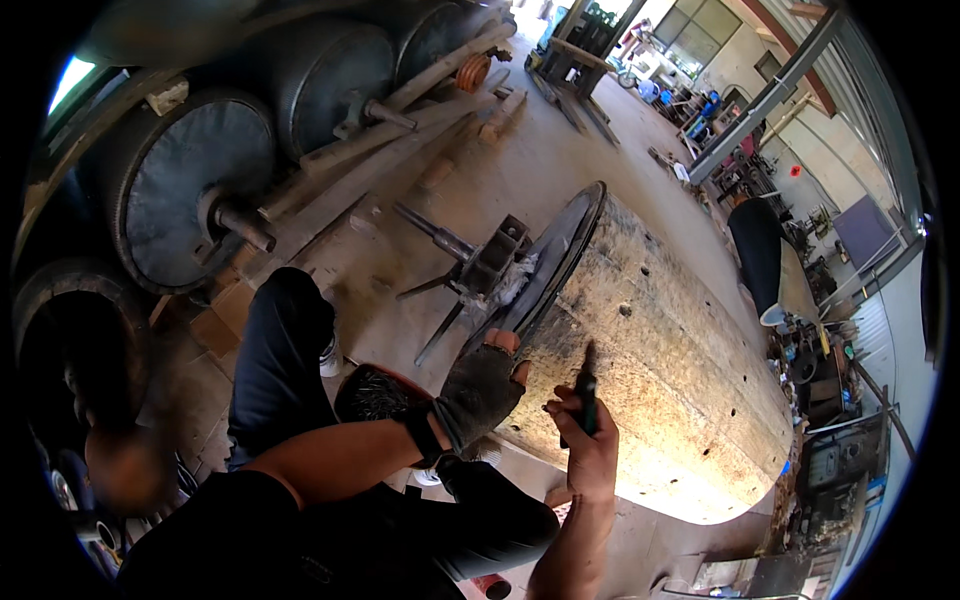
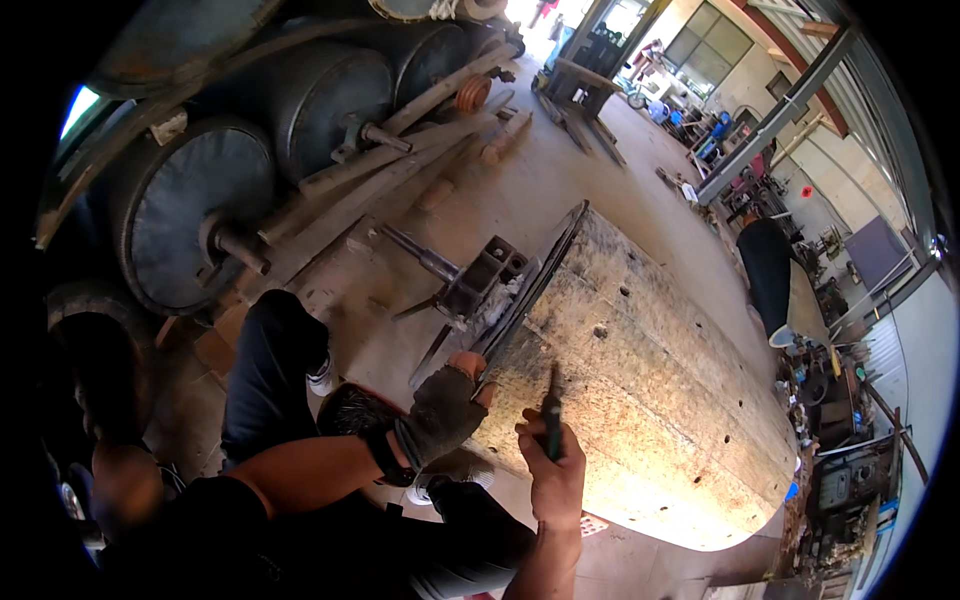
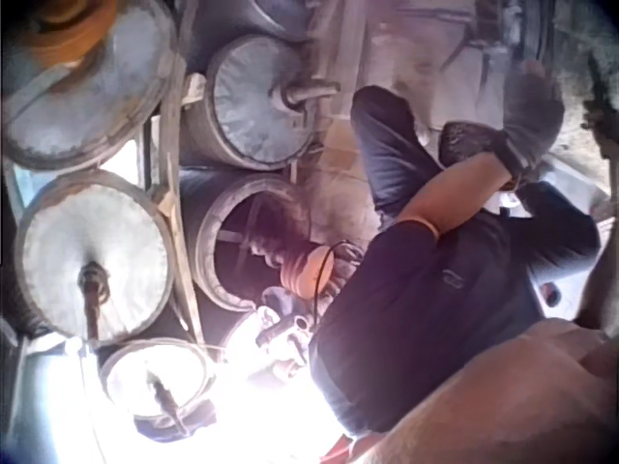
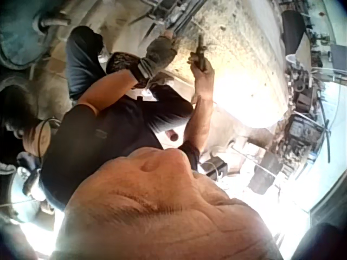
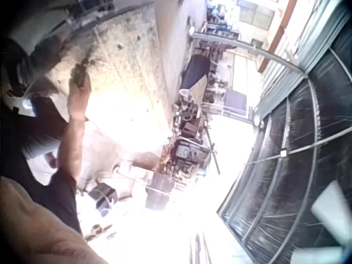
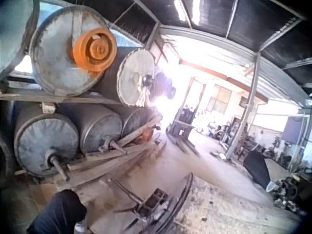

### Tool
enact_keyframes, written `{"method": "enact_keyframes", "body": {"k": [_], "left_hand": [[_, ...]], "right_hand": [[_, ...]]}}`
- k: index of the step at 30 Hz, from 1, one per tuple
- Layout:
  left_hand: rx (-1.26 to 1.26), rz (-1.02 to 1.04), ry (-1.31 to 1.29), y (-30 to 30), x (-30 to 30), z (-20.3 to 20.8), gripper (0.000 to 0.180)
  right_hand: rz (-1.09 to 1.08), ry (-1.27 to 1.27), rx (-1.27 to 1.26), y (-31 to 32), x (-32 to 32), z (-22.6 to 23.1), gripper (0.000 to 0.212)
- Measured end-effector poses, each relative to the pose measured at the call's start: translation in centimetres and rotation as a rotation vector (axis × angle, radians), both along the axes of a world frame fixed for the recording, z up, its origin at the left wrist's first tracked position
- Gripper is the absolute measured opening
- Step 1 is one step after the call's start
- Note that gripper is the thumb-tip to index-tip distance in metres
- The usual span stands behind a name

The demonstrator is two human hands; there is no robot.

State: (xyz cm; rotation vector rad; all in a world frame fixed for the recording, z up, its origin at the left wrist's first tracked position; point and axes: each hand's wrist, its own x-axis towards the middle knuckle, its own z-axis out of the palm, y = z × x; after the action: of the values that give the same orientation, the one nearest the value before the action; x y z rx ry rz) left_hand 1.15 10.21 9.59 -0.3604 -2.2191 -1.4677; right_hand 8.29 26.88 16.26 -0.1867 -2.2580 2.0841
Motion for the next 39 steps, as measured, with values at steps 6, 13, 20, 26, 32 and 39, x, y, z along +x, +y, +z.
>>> {"method": "enact_keyframes", "body": {"k": [6, 13, 20, 26, 32, 39], "left_hand": [[0.032, -0.023, -0.032, 0.0, -0.6, 0.4, 0.02], [0.073, -0.102, -0.076, -0.7, -0.6, 0.8, 0.02], [0.089, -0.17, -0.127, -1.0, -0.6, 1.4, 0.022], [0.154, -0.176, -0.12, -1.1, -0.9, 0.8, 0.021], [0.134, -0.171, -0.161, -0.9, -0.8, 1.2, 0.02], [0.062, -0.178, -0.171, -1.2, -0.4, 1.6, 0.022]], "right_hand": [[0.174, -0.21, 0.262, 0.8, -3.2, 1.7, 0.048], [0.293, -0.368, 0.221, 0.0, -5.8, 3.8, 0.053], [0.269, -0.361, -0.086, -1.2, -5.9, 4.5, 0.053], [0.217, -0.271, -0.296, -2.3, -5.1, 2.9, 0.051], [0.336, -0.411, -0.074, 0.9, -7.1, 4.4, 0.054], [0.468, -0.53, 0.273, 2.4, -10.0, 9.7, 0.052]]}}
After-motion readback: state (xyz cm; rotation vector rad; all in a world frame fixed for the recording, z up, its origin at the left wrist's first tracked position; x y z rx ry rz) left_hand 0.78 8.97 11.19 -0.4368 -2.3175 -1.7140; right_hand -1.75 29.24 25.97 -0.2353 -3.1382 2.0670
